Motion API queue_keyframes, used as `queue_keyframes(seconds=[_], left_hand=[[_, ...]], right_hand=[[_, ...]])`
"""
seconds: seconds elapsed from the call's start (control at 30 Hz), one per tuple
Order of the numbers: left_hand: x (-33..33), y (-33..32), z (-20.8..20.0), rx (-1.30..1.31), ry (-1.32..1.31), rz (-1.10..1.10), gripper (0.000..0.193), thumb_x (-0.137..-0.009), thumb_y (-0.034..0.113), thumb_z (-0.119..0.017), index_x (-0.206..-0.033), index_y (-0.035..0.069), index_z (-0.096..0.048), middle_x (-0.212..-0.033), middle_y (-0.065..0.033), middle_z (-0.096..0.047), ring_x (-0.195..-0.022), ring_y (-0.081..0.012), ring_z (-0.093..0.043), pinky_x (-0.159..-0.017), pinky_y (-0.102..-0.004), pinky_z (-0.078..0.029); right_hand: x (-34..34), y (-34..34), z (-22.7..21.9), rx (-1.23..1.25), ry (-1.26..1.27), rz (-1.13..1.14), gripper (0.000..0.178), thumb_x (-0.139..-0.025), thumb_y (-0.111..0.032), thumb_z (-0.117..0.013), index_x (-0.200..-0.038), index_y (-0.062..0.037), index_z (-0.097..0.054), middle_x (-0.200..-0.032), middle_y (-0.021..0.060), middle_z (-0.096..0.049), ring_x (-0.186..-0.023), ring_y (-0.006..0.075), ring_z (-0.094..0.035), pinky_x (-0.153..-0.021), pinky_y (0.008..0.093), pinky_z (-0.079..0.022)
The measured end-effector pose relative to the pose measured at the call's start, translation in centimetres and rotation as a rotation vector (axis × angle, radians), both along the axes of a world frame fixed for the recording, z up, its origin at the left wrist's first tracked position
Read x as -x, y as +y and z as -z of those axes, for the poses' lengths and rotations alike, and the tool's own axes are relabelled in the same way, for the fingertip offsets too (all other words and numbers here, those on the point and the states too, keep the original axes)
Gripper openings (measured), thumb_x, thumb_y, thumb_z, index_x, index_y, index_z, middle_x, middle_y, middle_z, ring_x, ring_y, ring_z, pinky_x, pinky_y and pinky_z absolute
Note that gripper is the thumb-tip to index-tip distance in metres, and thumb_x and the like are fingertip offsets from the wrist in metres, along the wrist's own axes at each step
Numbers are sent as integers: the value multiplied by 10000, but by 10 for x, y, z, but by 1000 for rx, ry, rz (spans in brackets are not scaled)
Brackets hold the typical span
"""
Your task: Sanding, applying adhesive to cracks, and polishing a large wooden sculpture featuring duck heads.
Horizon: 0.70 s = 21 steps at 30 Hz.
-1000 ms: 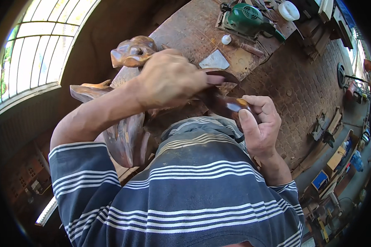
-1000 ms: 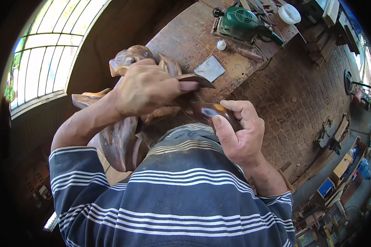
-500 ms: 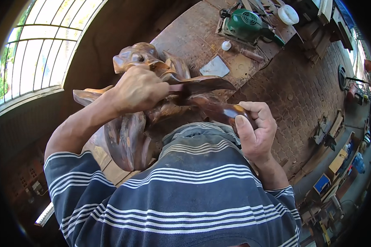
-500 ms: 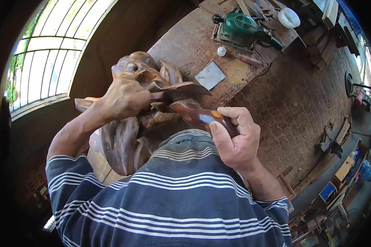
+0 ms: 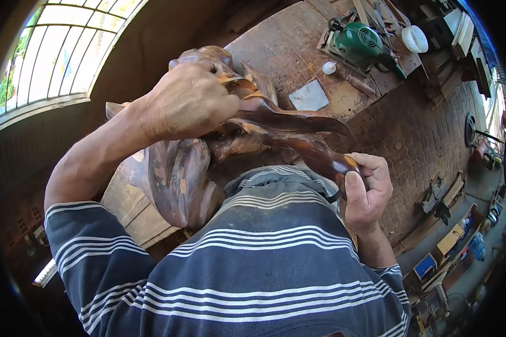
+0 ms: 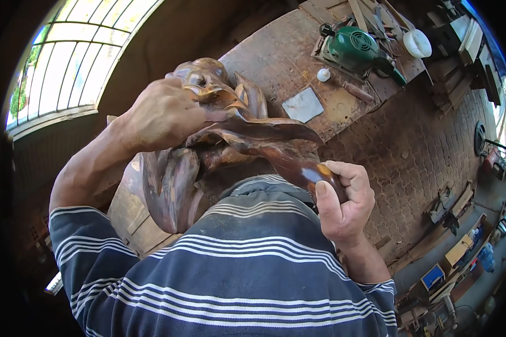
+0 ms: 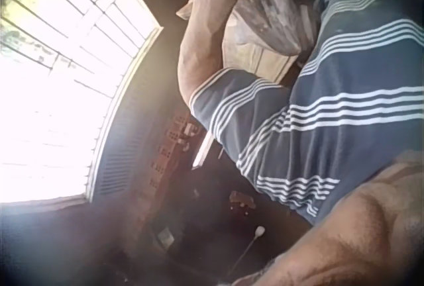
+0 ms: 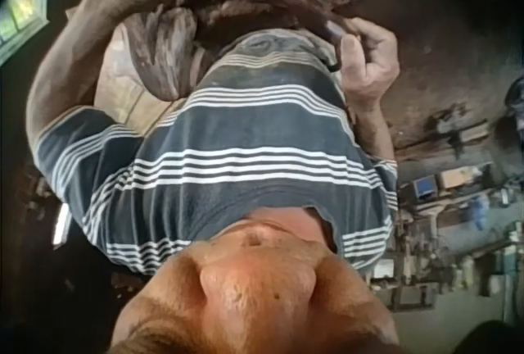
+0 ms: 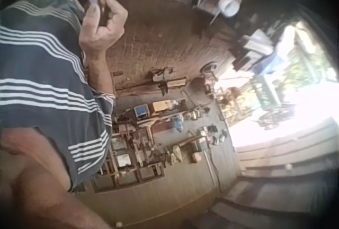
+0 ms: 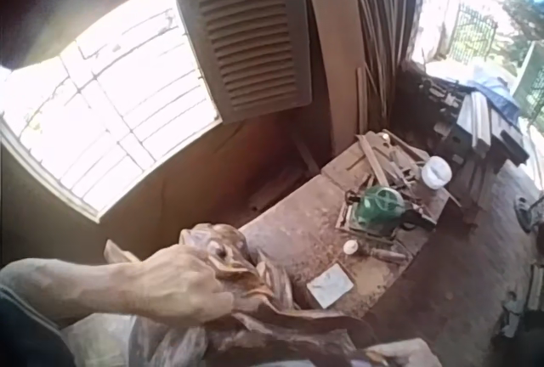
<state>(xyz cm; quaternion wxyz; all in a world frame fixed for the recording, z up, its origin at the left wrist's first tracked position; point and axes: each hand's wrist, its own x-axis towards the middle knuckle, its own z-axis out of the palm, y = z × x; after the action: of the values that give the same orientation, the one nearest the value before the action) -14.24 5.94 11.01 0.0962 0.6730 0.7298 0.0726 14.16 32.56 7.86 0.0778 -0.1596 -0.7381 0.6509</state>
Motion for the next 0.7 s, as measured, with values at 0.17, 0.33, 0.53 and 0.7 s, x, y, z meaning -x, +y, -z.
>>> queue_keyframes(seconds=[0.17, 0.33, 0.53, 0.7], left_hand=[[-44, 14, 49, -276, -211, -61, 122, -819, 212, -767, -792, 116, -697, -605, -55, -622, -570, -257, -657, -579, -435, -528], [-19, -37, 51, -196, -107, -183, 106, -819, 179, -770, -917, 147, -794, -612, -40, -617, -559, -257, -634, -557, -428, -493], [-30, 18, 61, -340, -200, 87, 252, -860, 202, -727, -1054, 55, -789, -666, -34, -558, -611, -237, -595, -643, -394, -461], [-23, -1, 73, -389, -337, 42, 154, -893, 211, -775, -847, 79, -709, -628, -19, -543, -568, -220, -570, -612, -392, -442]], right_hand=[[-6, 2, 1, -31, 8, -14, 352, -1095, -218, -644, -1311, 54, -583, -1188, 158, -747, -1045, 155, -712, -964, 296, -560], [-5, 1, 2, 21, -30, -10, 424, -1089, -287, -681, -1318, 54, -573, -1239, 192, -736, -1087, 185, -713, -1004, 325, -555], [-2, 3, 4, -27, 20, -27, 412, -1102, -275, -646, -1334, 54, -558, -1248, 209, -729, -1099, 207, -712, -1012, 340, -558], [-8, 5, 0, -56, -14, -17, 405, -1107, -272, -629, -1336, 54, -554, -1248, 216, -730, -1095, 207, -715, -998, 336, -563]])
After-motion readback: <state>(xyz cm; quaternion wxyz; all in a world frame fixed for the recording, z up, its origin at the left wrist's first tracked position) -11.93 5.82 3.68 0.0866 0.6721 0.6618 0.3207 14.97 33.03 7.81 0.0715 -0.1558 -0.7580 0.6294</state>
